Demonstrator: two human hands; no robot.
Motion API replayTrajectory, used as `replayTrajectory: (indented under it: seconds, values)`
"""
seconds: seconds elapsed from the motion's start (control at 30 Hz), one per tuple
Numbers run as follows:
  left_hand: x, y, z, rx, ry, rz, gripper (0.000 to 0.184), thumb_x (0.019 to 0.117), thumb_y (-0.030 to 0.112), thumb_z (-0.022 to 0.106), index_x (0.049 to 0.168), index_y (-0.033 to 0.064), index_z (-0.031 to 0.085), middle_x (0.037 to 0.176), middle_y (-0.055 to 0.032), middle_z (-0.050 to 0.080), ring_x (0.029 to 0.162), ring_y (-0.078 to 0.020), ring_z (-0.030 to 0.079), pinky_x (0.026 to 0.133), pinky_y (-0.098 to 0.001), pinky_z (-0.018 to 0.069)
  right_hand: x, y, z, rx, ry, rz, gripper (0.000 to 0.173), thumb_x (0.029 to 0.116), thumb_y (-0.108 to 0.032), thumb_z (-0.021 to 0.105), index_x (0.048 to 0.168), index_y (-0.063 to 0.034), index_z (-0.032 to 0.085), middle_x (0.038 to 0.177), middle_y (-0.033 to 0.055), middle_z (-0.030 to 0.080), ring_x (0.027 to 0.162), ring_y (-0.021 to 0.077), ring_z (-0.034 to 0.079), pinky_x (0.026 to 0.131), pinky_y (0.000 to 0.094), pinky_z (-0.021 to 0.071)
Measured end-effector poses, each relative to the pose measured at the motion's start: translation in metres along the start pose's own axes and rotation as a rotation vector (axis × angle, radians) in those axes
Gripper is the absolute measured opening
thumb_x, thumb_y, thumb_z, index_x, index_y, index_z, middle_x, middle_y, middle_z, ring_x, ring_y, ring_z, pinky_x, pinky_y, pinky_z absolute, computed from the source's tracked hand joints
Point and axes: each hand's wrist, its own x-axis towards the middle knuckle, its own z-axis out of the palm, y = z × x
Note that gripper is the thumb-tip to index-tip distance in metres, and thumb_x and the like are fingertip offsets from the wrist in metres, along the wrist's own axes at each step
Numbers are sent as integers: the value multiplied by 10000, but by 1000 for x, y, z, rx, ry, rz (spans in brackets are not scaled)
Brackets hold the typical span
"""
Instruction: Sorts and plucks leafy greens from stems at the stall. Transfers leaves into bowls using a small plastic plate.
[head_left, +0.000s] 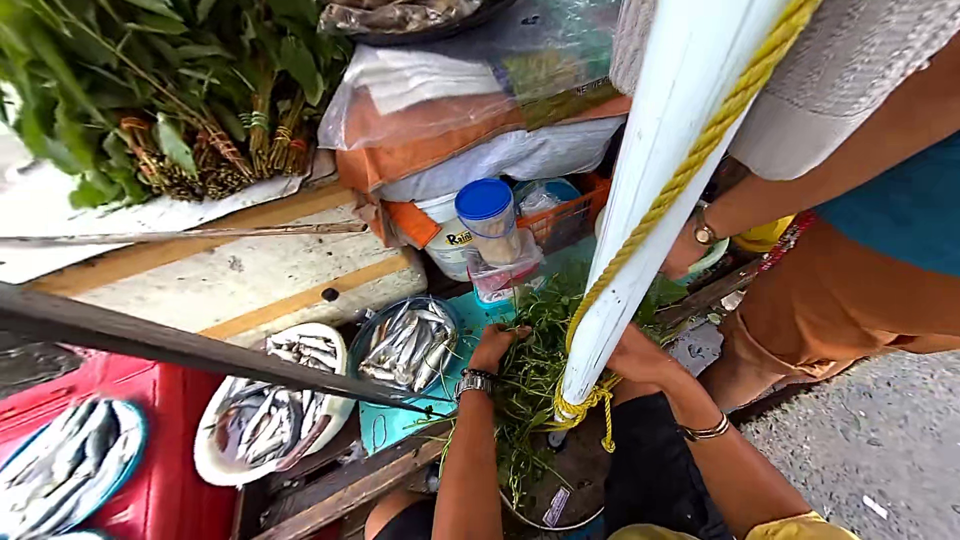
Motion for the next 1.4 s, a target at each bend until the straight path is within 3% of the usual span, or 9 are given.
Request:
replayTrajectory:
  seconds: [0.2, 0.4, 0.6, 0.73, 0.87, 0.97, 1.07, 1.23, 1.4]
  values:
    - [-23, 28, -12, -11, 103, 187, 443, 889, 130, 762, 1265, -25, 587, 1124, -203, 661, 987, -270, 642, 867, -476, 543, -8, 9, -6, -54, -6, -66, 150, 941, -136, 646, 1023, -29, 711, 927, 43, 682, 941, 101, 599, 891, 302, 497]
    - [-54, 52, -29, -52, 139, 345, 385, 878, 126, 735, 1226, 46, 591, 1060, -128, 676, 871, -197, 648, 736, -409, 556, -3, 26, -7, 48, -19, -16, 130, 943, -124, 657, 1026, -39, 709, 904, 11, 673, 892, 61, 610, 854, 268, 521]
    - [-69, 86, -22, 125, 122, 459, 448, 850, -18, 770, 1256, -39, 582, 1108, -221, 680, 963, -313, 671, 833, -446, 566, 9, 32, -4, 126, -70, 44, 156, 904, -33, 633, 1043, 29, 669, 910, 22, 661, 833, 34, 629, 802, 238, 551]
    - [-47, 92, -11, 95, 130, 587, 463, 807, 81, 834, 1205, -50, 637, 1034, -186, 698, 912, -258, 683, 839, -443, 580, 36, 72, 4, 34, -256, 136, 227, 925, -116, 663, 1125, -10, 642, 942, 58, 679, 857, 103, 653, 807, 323, 570]
    - [-69, 92, -10, 101, 69, 598, 425, 832, 33, 800, 1210, -7, 610, 943, -180, 679, 806, -275, 654, 710, -429, 559, 47, 84, 1, -37, -369, 160, 241, 947, -147, 654, 1140, -3, 658, 955, 59, 697, 870, 92, 661, 834, 311, 566]
    - [-85, 89, -12, 52, 45, 578, 402, 796, -30, 802, 1158, -33, 626, 865, -178, 651, 709, -253, 609, 621, -374, 518, 42, 79, -4, -90, -371, 273, 334, 970, -68, 653, 1270, 70, 603, 1162, 172, 678, 1064, 160, 640, 980, 344, 516]
    - [-75, 71, -11, 75, 36, 479, 395, 836, -31, 769, 1200, -46, 617, 949, -210, 661, 773, -284, 624, 676, -404, 534, 46, 101, -5, -61, -449, 204, 300, 958, -86, 640, 1215, 70, 649, 1156, 159, 704, 1067, 154, 666, 984, 329, 530]
    - [-33, 30, -10, 267, 6, 407, 384, 912, 135, 760, 1237, -37, 648, 1161, -233, 679, 1065, -343, 669, 945, -518, 545, 48, 87, 8, 17, -511, 126, 208, 986, -103, 603, 1121, 17, 705, 1064, 102, 730, 986, 139, 682, 936, 355, 558]
    - [-28, 14, 15, 465, -41, 266, 458, 973, 239, 692, 1297, -70, 597, 1200, -285, 659, 1152, -406, 641, 1027, -577, 483, 37, 37, 1, -126, -343, 172, 240, 1019, -84, 574, 1039, 97, 730, 1037, 244, 710, 1015, 304, 661, 983, 506, 489]
